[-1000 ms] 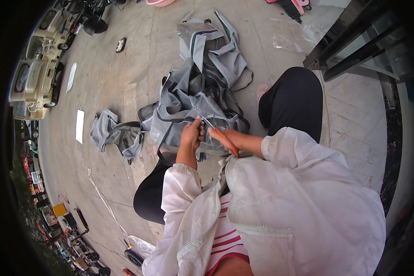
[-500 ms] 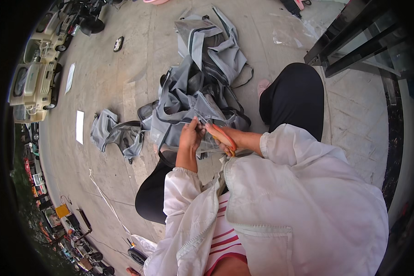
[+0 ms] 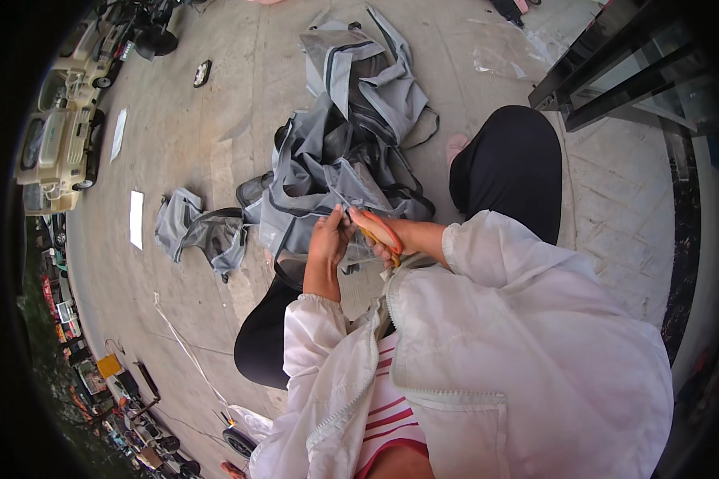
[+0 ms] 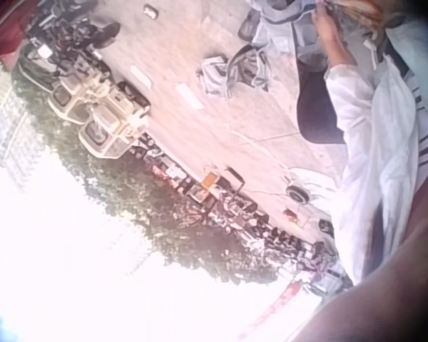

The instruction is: The person sits on the ground and uses scissors to cut a gray fabric item, likely a raincoat or cover, into smaller pieces. The person repeatedly cuts along seams and edges, separating sections of the material.

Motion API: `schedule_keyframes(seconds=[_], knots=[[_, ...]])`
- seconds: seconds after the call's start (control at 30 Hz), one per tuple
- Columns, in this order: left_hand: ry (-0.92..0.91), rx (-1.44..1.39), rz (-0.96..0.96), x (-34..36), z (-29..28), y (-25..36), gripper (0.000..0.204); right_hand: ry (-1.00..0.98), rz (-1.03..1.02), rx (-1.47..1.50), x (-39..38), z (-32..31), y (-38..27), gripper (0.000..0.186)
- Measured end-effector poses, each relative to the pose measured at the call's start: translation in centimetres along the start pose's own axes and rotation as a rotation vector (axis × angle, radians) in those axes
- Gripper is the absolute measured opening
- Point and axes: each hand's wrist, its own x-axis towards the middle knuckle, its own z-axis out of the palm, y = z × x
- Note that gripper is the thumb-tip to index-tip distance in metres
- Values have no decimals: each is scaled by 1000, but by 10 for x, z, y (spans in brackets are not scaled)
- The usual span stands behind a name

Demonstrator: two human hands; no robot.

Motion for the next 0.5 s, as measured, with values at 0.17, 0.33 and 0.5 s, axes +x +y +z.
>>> schedule_keyframes(seconds=[0.17,0.33,0.5], knots=[[-29,-9,4,1,-9,1,21,-75,-12,-31,4,-4,-6,71],[-10,-23,-37,-1,-5,-2,18,-22,-25,75,6,4,-6,69],[-39,-53,-29,0,-10,0,17,-59,-75,-7,14,-3,-13,70]])
